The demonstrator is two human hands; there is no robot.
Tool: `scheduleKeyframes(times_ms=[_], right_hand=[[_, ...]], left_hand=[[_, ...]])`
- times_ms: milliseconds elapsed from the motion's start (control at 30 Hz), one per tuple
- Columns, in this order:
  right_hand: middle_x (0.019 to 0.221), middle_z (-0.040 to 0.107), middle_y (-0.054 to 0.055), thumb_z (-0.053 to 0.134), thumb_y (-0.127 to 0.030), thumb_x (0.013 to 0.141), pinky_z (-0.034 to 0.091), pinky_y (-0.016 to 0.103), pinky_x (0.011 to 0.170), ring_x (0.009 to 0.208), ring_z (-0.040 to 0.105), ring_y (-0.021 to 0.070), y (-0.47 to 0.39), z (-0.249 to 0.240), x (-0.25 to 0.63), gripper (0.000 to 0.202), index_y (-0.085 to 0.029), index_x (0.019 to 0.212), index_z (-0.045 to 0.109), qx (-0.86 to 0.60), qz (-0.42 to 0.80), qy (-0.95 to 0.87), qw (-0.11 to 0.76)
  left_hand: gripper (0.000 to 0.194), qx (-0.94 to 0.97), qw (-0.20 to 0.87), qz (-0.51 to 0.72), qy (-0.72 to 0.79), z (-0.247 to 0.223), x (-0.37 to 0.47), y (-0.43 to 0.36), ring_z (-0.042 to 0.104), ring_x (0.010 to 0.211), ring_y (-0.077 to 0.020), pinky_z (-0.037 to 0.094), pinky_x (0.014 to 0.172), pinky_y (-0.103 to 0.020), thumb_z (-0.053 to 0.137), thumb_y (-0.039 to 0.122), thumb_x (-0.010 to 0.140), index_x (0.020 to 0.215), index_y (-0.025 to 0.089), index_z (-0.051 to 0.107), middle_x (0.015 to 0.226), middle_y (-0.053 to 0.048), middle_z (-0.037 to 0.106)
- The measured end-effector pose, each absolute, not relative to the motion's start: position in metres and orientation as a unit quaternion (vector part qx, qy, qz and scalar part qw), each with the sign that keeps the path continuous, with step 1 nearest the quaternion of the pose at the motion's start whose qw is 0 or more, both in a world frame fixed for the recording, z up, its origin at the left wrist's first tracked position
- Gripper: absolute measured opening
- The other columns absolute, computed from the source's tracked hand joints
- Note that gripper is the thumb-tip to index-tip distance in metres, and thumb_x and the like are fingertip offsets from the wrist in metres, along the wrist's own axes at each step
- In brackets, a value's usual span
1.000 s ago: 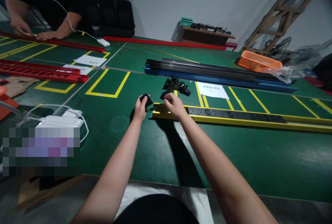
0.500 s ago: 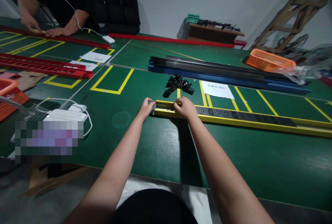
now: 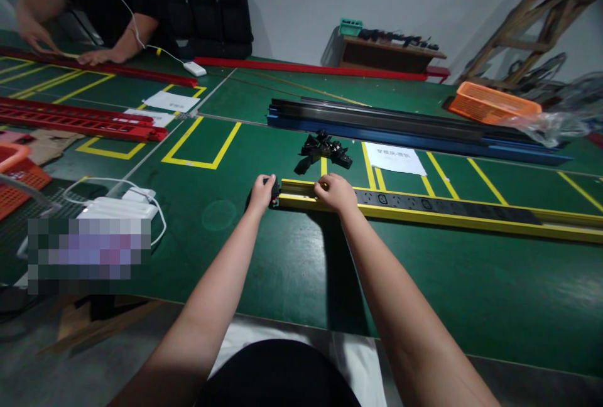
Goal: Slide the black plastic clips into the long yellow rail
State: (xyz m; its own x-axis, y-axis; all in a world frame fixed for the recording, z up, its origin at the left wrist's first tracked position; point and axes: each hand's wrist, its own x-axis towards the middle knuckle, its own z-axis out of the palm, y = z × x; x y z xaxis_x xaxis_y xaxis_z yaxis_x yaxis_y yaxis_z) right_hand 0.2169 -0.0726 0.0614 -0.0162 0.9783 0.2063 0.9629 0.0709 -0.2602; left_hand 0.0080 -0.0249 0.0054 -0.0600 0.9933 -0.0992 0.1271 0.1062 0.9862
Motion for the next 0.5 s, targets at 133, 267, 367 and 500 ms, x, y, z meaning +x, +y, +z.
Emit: scheduleKeyframes(times_ms=[133,267,367,500], right_hand=[[0.085,0.06,0.005,0.042,-0.042,0.084,0.035,0.025,0.065,0.08,0.054,0.0161,-0.0731,0.0625,0.216,0.031,-0.02,0.084,0.065,-0.686,0.021,-0.71,0.158],[0.084,0.06,0.004,0.042,-0.043,0.083,0.034,0.025,0.063,0.079,0.054,0.0158,-0.0729,0.0616,0.2165,0.031,-0.021,0.083,0.065,-0.687,0.017,-0.708,0.161],[0.084,0.061,0.004,0.042,-0.043,0.083,0.033,0.025,0.062,0.079,0.054,0.0158,-0.0727,0.0603,0.2171,0.031,-0.021,0.082,0.064,-0.686,0.014,-0.708,0.165],[0.084,0.061,0.004,0.042,-0.043,0.083,0.033,0.025,0.06,0.079,0.055,0.0162,-0.0728,0.0598,0.2166,0.032,-0.021,0.083,0.065,-0.689,0.01,-0.706,0.163]], left_hand=[[0.029,0.495,0.529,0.428,0.54,0.0112,0.006,-0.0264,0.047,0.04,-0.0073,0.031,0.037,-0.017,0.048,0.045,0.08,0.092,0.019,0.045,0.068,0.001,0.06],[0.03,0.503,0.555,0.432,0.504,0.014,0.003,-0.0271,0.054,0.048,-0.0093,0.039,0.043,-0.018,0.053,0.046,0.077,0.09,0.019,0.045,0.065,0.001,0.061],[0.029,0.492,0.551,0.445,0.506,0.0134,0.0034,-0.0269,0.055,0.05,-0.0101,0.038,0.043,-0.018,0.052,0.045,0.077,0.087,0.019,0.046,0.062,0.001,0.06],[0.024,0.493,0.546,0.445,0.511,0.0144,0.0046,-0.0272,0.053,0.048,-0.0102,0.037,0.043,-0.018,0.051,0.041,0.077,0.083,0.019,0.045,0.058,0.002,0.058]])
